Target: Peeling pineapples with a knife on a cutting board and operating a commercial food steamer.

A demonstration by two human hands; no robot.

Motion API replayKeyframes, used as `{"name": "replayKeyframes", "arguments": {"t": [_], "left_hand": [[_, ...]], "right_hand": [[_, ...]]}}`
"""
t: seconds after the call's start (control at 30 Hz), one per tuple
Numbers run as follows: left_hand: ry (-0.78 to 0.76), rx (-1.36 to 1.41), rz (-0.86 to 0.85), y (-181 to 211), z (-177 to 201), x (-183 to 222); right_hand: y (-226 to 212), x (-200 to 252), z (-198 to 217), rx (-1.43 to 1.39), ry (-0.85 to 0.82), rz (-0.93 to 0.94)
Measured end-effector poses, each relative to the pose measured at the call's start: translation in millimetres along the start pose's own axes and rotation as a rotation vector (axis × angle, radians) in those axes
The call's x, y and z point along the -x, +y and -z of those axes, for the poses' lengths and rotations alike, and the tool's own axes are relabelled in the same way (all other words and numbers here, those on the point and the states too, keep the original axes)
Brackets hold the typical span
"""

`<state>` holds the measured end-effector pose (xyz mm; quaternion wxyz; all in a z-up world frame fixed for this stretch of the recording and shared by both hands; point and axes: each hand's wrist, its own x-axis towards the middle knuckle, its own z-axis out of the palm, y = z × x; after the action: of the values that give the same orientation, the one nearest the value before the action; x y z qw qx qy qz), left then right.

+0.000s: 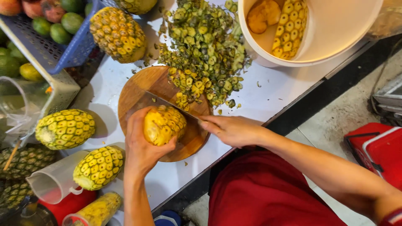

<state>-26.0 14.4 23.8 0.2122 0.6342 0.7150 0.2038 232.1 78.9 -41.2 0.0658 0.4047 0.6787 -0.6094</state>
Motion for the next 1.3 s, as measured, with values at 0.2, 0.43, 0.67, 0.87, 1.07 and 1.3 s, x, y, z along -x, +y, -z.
{"name": "replayKeyframes", "arguments": {"t": [0.2, 0.43, 0.67, 0.87, 1.07, 1.3], "left_hand": [[-0.094, 0.011, 0.038, 20.6, 14.1, -3.9], [0.126, -0.074, 0.106, 13.2, -14.7, 7.3], [0.108, -0.029, 0.260, 23.2, -13.8, 6.8], [0.149, -0.078, 0.150, 14.2, -19.0, 9.9], [0.160, -0.032, 0.165, 14.1, -17.5, 8.3], [0.152, -0.017, 0.202, 16.9, -21.1, 12.2]], "right_hand": [[19.4, 27.1, -13.6, -0.002, 0.378, 0.376], [-46.8, 76.7, -20.2, 0.095, 0.241, 0.034], [-34.4, 85.4, -36.3, 0.231, 0.321, 0.052], [-55.6, 54.8, -20.6, 0.200, 0.267, 0.028], [-30.0, 72.1, -15.9, 0.089, 0.219, 0.049], [-30.5, 45.9, -13.5, 0.010, 0.222, 0.129]]}}
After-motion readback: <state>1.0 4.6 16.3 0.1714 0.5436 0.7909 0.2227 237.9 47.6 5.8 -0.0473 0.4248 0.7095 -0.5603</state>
